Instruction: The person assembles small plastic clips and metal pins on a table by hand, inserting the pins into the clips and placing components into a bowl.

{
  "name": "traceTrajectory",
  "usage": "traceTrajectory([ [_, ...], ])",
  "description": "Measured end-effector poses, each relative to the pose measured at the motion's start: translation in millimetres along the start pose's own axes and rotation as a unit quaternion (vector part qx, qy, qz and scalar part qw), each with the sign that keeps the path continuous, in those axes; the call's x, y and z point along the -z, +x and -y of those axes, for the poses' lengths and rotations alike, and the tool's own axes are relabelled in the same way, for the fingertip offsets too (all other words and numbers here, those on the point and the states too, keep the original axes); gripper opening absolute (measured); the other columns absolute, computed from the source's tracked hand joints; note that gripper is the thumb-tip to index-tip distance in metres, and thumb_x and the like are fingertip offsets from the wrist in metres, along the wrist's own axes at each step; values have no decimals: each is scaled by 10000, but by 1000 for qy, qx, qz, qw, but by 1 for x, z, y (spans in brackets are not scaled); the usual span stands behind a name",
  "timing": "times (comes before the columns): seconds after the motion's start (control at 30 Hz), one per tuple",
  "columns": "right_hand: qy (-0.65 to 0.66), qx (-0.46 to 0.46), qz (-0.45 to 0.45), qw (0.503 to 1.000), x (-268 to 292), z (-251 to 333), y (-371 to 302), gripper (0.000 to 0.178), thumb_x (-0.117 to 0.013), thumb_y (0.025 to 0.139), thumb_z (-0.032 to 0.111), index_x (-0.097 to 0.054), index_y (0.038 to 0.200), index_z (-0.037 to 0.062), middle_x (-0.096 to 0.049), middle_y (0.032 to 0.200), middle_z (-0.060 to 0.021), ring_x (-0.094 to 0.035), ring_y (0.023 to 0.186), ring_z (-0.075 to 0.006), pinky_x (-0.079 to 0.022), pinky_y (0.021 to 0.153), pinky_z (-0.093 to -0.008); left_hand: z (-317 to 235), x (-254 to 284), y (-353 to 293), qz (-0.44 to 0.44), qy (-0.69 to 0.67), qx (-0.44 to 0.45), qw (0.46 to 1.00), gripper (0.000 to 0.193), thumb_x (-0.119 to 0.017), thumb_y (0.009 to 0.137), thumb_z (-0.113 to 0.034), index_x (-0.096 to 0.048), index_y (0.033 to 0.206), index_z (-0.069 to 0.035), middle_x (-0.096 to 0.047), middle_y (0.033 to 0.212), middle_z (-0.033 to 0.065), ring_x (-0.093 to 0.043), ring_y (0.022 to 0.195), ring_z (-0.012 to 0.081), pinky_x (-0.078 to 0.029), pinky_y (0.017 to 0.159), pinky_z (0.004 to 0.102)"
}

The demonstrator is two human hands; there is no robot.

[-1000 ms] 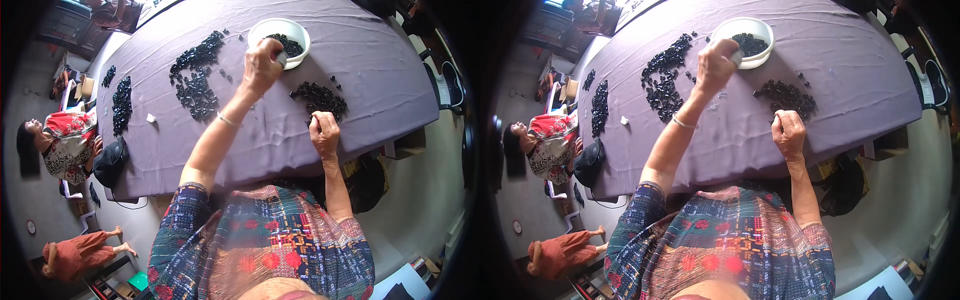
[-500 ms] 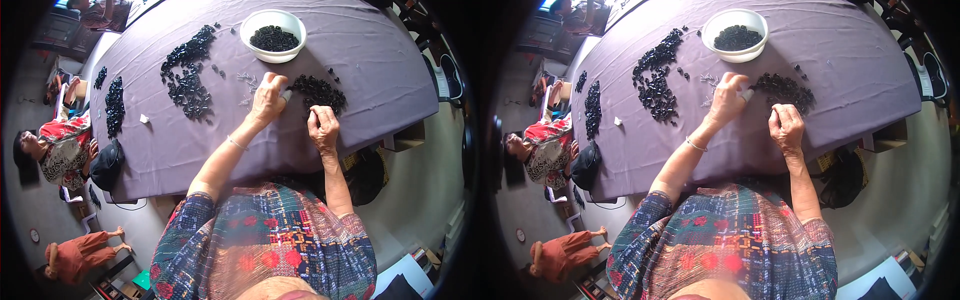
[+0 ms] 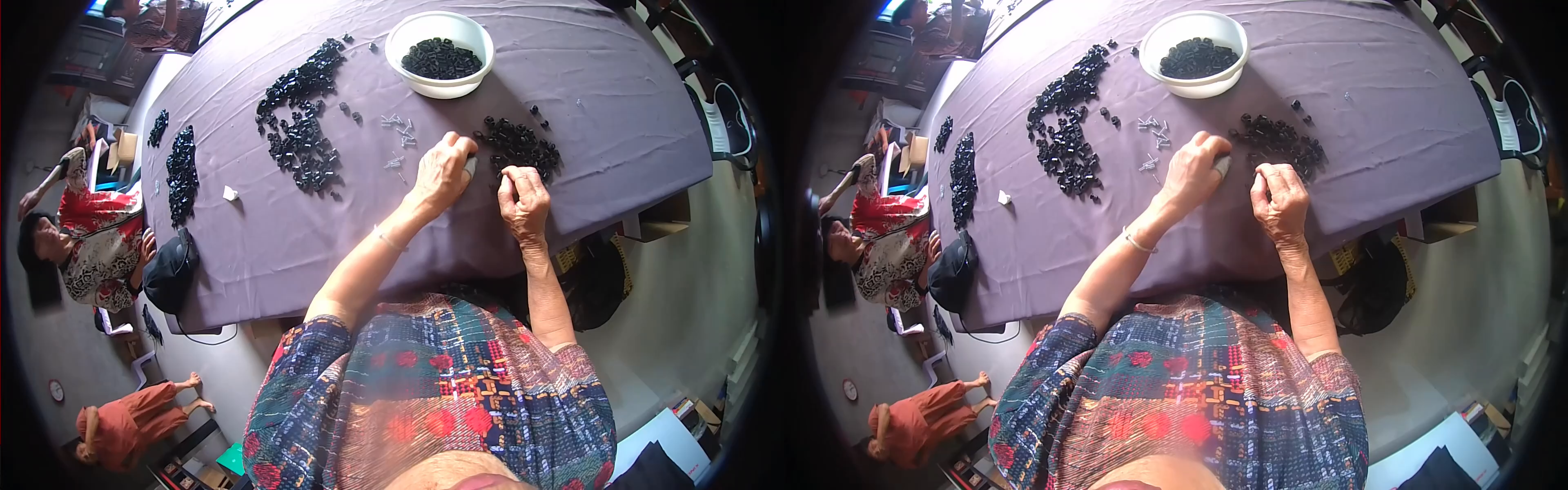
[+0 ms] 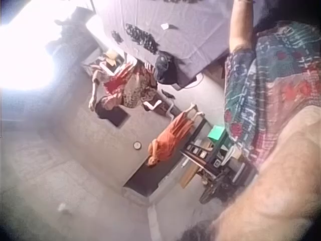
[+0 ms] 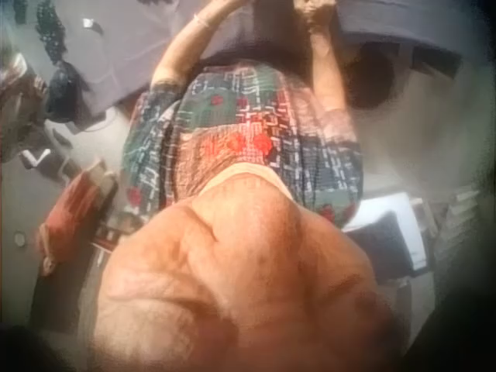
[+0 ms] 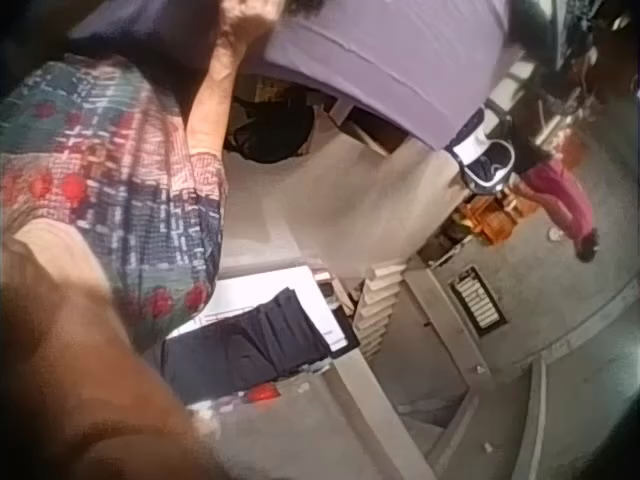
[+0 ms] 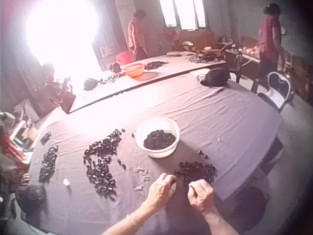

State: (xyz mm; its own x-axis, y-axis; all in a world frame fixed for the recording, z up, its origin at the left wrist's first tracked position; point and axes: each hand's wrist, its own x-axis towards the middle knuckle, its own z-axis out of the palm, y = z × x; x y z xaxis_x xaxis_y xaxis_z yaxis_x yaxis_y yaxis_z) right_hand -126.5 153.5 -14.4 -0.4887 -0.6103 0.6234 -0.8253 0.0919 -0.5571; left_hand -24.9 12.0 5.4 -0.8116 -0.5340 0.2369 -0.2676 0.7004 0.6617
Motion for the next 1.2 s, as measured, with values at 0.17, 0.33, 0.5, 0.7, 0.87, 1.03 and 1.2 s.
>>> traceTrajectory([
  [0.17, 1, 2, -4, 1000, -1, -2, 0, 159, -605, 777, -46, -636, 911, 34, -608, 826, -99, -616, 713, -247, -510, 625, -330, -4, 6, -31, -20, -60, 12, 998, 304, -633, 787, -23, -588, 1088, -28, -635, 963, 143, -640, 843, 301, -512, 752, 378],
  [0.33, -1, -14, -3, 1000, -1, 0, 0, 166, -616, 752, -34, -633, 895, 48, -595, 811, -84, -610, 695, -250, -506, 623, -343, -17, 16, -47, -43, -129, 81, 987, 448, -667, 739, 19, -559, 1171, -31, -588, 1037, 139, -629, 789, 248, -513, 749, 357],
  [0.5, 7, -14, -3, 1000, -2, -1, -1, 171, -616, 754, -35, -636, 901, 48, -595, 816, -84, -610, 698, -243, -509, 623, -339, -9, 20, -65, -67, -105, 60, 990, 509, -667, 707, 55, -525, 1192, -3, -517, 1092, 148, -593, 699, 208, -513, 680, 346],
  [0.7, -7, 7, -4, 1000, -2, -3, -3, 176, -611, 779, -53, -639, 924, 43, -614, 836, -94, -616, 715, -230, -515, 614, -313, -8, 21, -64, -60, -90, 79, 991, 385, -714, 721, -19, -608, 1090, -18, -590, 1010, 130, -623, 734, 237, -522, 709, 353],
  [0.87, -9, 23, 4, 1000, -3, -3, -3, 204, -620, 763, -60, -638, 938, 45, -617, 868, -92, -616, 732, -224, -516, 618, -310, -2, 12, -49, -50, -36, 40, 997, 298, -698, 751, -72, -624, 1035, -21, -588, 1004, 138, -624, 749, 283, -515, 698, 368],
  [1.03, -11, 29, 8, 999, -2, 0, -1, 215, -655, 703, -24, -637, 907, 41, -604, 851, -88, -610, 799, -250, -522, 714, -351, -1, 12, -48, -39, -22, 62, 997, 176, -671, 777, -105, -623, 925, -23, -597, 931, 138, -616, 758, 328, -506, 687, 378],
  [1.2, -24, 59, 5, 998, -2, -1, -1, 233, -667, 697, -18, -642, 919, 50, -599, 865, -80, -606, 803, -252, -513, 728, -355, -5, 18, -57, -85, -81, 55, 992, 135, -678, 787, -76, -618, 899, -27, -623, 811, 128, -638, 693, 288, -512, 638, 357],
])
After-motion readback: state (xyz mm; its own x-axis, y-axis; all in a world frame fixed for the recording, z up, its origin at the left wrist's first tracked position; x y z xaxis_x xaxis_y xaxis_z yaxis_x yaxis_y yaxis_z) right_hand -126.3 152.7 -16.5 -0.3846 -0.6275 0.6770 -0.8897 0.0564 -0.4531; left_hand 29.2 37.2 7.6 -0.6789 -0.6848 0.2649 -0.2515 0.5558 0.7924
